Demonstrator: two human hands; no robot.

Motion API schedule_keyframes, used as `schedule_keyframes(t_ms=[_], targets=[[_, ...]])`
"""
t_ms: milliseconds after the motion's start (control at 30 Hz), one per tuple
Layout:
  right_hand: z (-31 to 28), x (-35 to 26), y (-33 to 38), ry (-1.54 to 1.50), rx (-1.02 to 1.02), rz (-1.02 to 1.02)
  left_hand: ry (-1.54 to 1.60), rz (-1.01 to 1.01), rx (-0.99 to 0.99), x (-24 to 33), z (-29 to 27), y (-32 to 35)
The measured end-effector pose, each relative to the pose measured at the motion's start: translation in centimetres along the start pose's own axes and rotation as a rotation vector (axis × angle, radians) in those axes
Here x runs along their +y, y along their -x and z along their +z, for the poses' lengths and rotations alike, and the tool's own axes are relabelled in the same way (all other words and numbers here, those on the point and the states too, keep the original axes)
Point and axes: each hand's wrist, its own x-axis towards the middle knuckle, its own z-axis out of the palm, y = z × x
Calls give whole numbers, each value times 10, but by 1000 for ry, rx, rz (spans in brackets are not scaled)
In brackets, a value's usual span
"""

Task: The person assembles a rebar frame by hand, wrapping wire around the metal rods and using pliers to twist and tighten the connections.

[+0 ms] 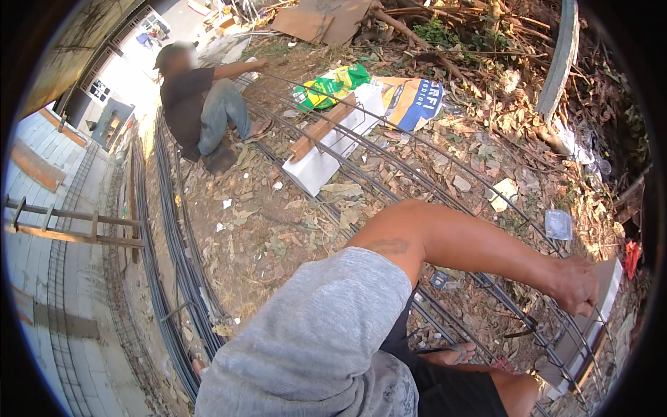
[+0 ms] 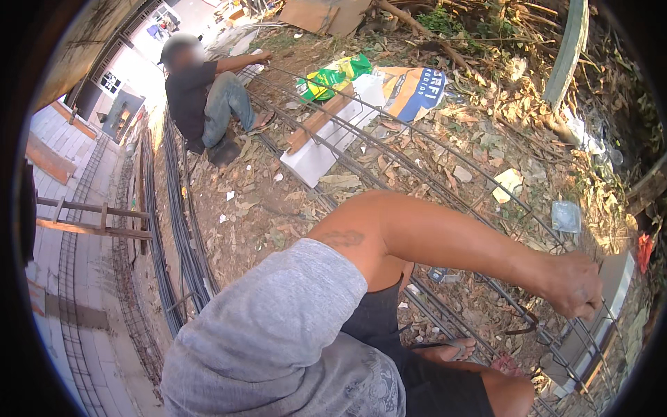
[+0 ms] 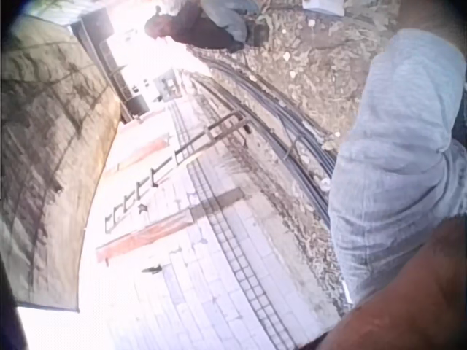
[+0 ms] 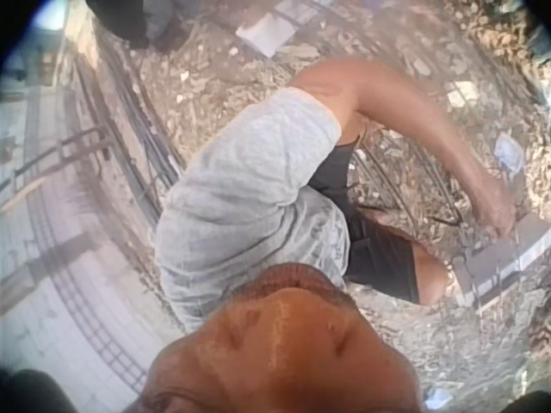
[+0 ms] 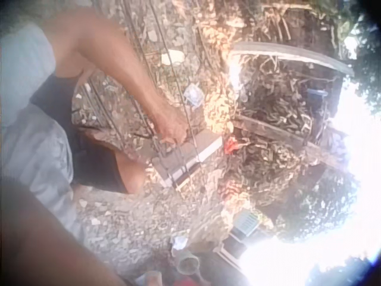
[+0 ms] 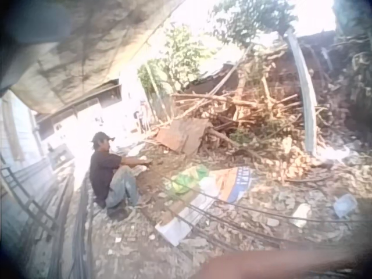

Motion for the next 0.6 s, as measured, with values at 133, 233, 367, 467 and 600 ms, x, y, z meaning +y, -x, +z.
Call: schedule_keyframes(t_ms=[133,233,367,467,600], targets=[[-5,-3,-3,4,48,12,-191,36,-476,-16,61,51],[-8,-4,-2,9,67,22,-94,75,-473,-30,47,55],[-11,-7,-4,5,89,22,-200,-117,-90,-3,-88,42],[-15,-9,-5,-1,107,31,-372,-180,201,-20,-161,43],[-17,-8,-7,4,134,45,-492,-300,293,-39,-171,68]])
